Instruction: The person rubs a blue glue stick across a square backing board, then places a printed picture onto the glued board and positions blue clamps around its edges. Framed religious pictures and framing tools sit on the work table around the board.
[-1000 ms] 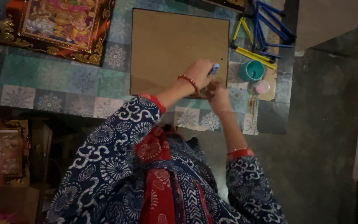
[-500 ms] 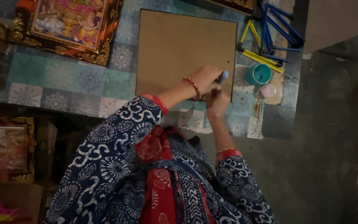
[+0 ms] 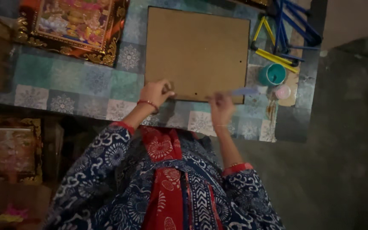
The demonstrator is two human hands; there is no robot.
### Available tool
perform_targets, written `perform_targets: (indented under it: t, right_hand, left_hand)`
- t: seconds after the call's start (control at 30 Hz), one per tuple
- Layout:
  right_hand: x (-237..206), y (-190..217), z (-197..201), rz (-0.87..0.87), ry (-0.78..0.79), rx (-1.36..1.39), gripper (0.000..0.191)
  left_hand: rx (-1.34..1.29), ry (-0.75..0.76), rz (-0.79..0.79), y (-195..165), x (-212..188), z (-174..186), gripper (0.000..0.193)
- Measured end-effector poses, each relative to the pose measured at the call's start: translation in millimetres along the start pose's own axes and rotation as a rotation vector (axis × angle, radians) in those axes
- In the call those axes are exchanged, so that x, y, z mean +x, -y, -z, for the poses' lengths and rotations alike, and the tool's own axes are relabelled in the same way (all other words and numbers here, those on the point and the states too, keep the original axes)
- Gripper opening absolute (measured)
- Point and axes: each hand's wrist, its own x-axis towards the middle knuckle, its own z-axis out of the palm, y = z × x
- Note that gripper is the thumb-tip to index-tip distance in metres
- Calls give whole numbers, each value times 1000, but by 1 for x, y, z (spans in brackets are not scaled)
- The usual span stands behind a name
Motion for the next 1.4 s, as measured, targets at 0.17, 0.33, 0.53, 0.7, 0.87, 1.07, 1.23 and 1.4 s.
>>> perform_targets:
  t: [0.17, 0.33, 0.53, 0.7, 0.87, 1.07, 1.23, 1.4]
  right_hand:
    - [-4, 7, -49, -70, 147, 39, 13]
    - [7, 26, -69, -51, 172, 59, 17]
    - [-3, -1, -62, 43, 180, -299, 21]
    - [11, -26, 28, -51, 94, -351, 35]
    - [12, -33, 149, -274, 139, -1120, 25]
    - [20, -39, 157, -12, -7, -1095, 25]
    - [57, -42, 102, 255, 73, -915, 41]
    - [90, -45, 66, 134, 3, -1088, 52]
  left_hand:
    - [-120, -136, 104, 15, -7, -15, 26]
    - [-36, -136, 159, 16, -4, -17, 26]
    - [47, -158, 136, 6, -8, -14, 25]
    - [54, -376, 87, 22, -27, -9, 34]
    - [186, -556, 126, 54, -21, -17, 62]
    - [180, -520, 266, 42, 5, -35, 72]
    - [-113, -477, 429, 38, 35, -12, 47]
    - [-541, -229, 599, 41, 59, 14, 41]
